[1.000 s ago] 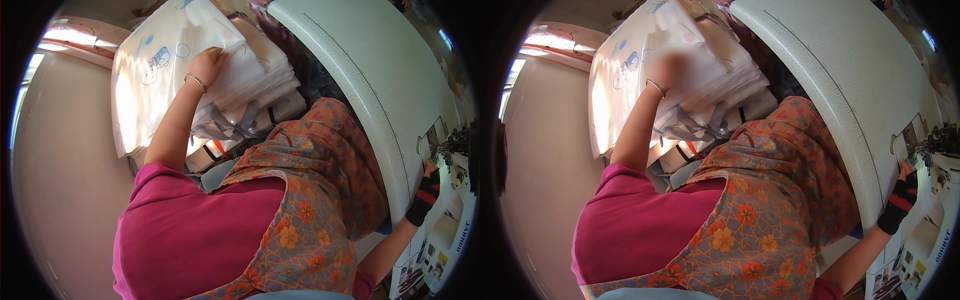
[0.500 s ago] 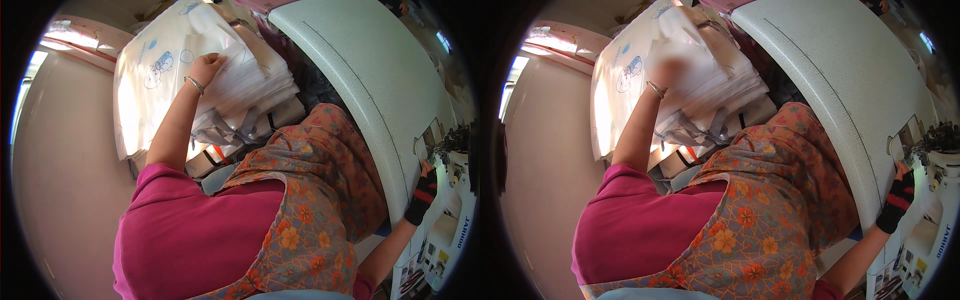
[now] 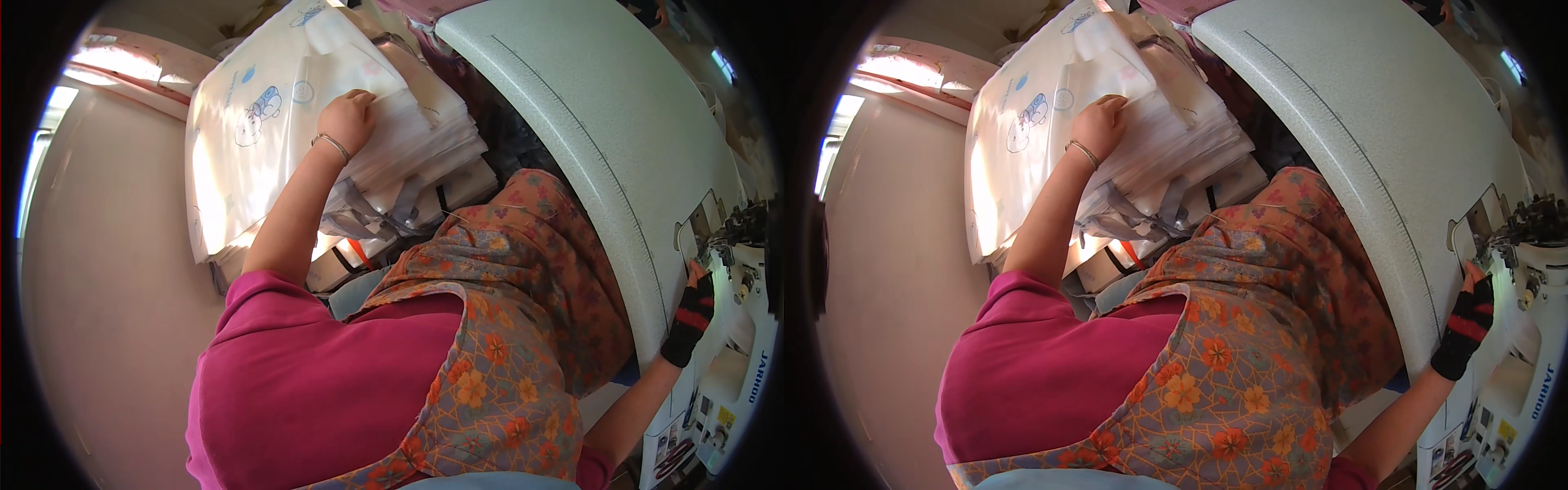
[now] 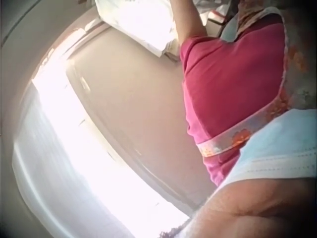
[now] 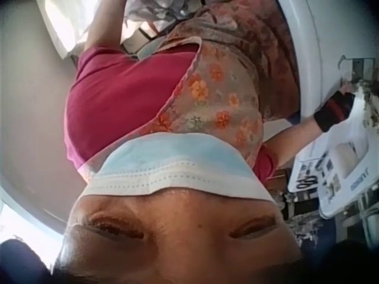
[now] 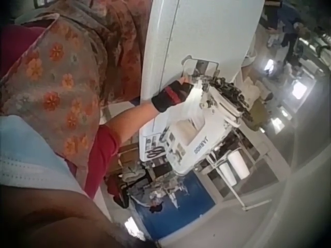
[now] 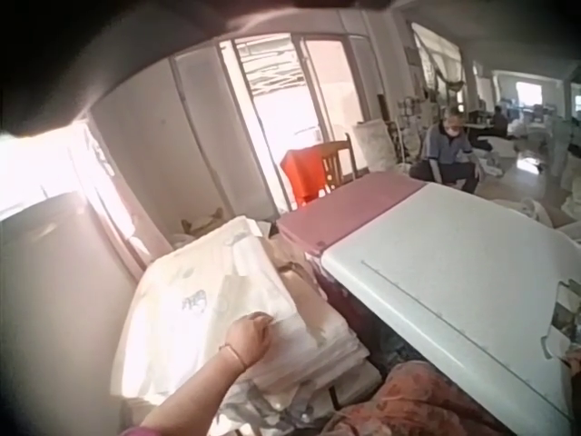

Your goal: Sewing and folding plastic pillow covers using an industrial sewing machine.

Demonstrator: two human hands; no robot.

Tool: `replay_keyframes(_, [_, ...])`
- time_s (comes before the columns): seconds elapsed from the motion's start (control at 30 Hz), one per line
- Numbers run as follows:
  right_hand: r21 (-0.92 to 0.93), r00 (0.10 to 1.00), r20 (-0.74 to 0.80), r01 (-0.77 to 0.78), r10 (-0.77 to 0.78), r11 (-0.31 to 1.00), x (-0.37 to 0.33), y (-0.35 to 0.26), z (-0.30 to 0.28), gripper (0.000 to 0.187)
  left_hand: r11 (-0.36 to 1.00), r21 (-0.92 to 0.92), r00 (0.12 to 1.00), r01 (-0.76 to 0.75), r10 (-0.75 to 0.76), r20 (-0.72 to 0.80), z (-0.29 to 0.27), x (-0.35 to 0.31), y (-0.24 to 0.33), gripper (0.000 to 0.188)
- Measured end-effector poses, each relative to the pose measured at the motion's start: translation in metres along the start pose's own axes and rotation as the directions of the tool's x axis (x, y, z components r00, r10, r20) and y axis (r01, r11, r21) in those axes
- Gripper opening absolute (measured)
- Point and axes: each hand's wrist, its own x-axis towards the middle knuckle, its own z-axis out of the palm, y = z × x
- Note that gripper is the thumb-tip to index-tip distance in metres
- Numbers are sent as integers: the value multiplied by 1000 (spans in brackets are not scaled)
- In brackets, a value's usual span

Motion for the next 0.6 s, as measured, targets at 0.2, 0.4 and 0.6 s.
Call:
replay_keyframes(0.2, [-20, 995, -37, 96, -96, 995, 0, -3, 0, 21, 988, -6, 988, 155, -155, 0, 1, 8, 8, 25])
replay_keyframes(0.4, [-84, 997, -12, 69, -71, 994, -1, -5, -1, 19, 990, 85, 990, 116, -109, -87, 15, 5, 15, 24])
replay_keyframes(0.6, [-91, 991, -39, 120, -124, 989, 0, -6, 2, 18, 909, -347, 968, 230, -249, -12, 13, 12, -32, 22])
